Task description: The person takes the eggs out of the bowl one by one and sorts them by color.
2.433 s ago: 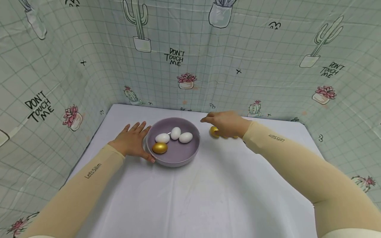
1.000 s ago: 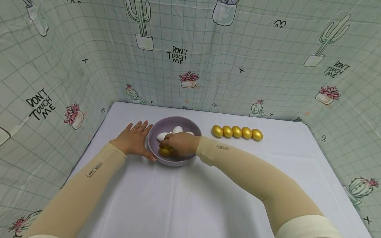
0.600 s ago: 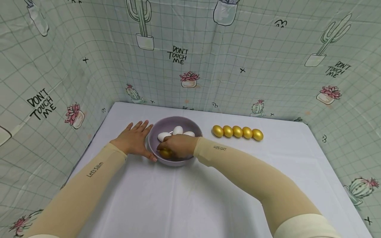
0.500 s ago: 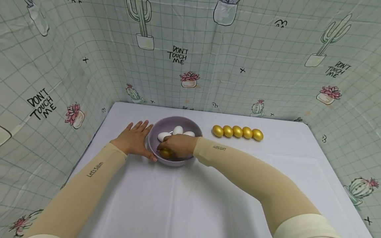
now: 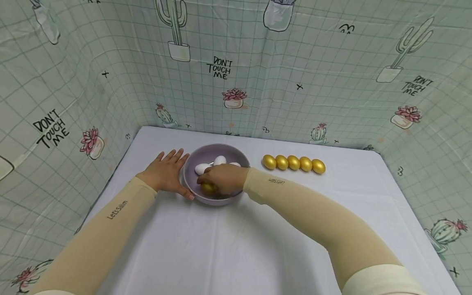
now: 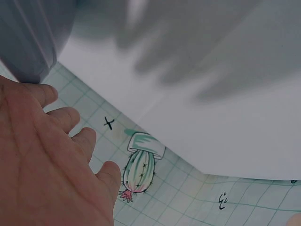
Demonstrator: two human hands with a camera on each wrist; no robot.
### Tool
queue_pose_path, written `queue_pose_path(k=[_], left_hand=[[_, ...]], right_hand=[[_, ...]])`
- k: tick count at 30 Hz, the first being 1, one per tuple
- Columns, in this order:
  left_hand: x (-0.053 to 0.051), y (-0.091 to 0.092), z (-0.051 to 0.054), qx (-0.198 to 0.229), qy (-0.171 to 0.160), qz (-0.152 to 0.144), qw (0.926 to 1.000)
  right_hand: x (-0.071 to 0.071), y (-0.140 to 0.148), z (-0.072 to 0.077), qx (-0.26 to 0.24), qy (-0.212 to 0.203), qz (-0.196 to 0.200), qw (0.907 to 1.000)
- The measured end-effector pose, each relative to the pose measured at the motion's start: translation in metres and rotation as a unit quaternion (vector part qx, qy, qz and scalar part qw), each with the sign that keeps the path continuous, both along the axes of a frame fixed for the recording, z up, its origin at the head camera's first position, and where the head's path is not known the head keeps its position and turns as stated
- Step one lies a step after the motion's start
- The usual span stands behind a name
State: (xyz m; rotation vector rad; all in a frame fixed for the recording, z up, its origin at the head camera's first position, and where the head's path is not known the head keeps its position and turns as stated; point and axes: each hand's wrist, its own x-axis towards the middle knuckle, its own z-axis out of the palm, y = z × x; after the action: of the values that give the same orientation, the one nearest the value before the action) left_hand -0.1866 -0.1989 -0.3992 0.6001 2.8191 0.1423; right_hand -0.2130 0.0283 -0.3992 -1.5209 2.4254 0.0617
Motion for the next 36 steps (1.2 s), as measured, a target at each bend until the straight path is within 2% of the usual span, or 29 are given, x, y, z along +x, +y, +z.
queue_pose_path(k=[4,10,18,26,30,36], left_hand=[[0.0,0.0,0.0,0.002,-0.004,0.003,1.0],[-0.001,0.0,0.001,-0.002,0.001,0.004,1.0],[-0.002,0.0,0.0,0.006,-0.002,0.005,1.0],[-0.002,0.001,0.001,0.0,0.001,0.001,1.0],[-0.001,0.002,0.002,0.001,0.001,0.003,1.0],[-0.001,0.002,0.001,-0.001,0.001,0.003,1.0]], right_hand=[[-0.002,0.013,0.012,-0.026,0.006,-0.002,0.9996],[-0.001,0.051,0.033,-0.065,-0.02,-0.046,0.9966],[0.01,0.113,0.048,-0.099,0.004,-0.065,0.993],[0.025,0.162,0.059,-0.121,0.043,-0.07,0.9893],[0.028,0.184,0.062,-0.122,0.054,-0.081,0.9877],[0.026,0.218,0.057,-0.102,0.067,-0.118,0.9855]])
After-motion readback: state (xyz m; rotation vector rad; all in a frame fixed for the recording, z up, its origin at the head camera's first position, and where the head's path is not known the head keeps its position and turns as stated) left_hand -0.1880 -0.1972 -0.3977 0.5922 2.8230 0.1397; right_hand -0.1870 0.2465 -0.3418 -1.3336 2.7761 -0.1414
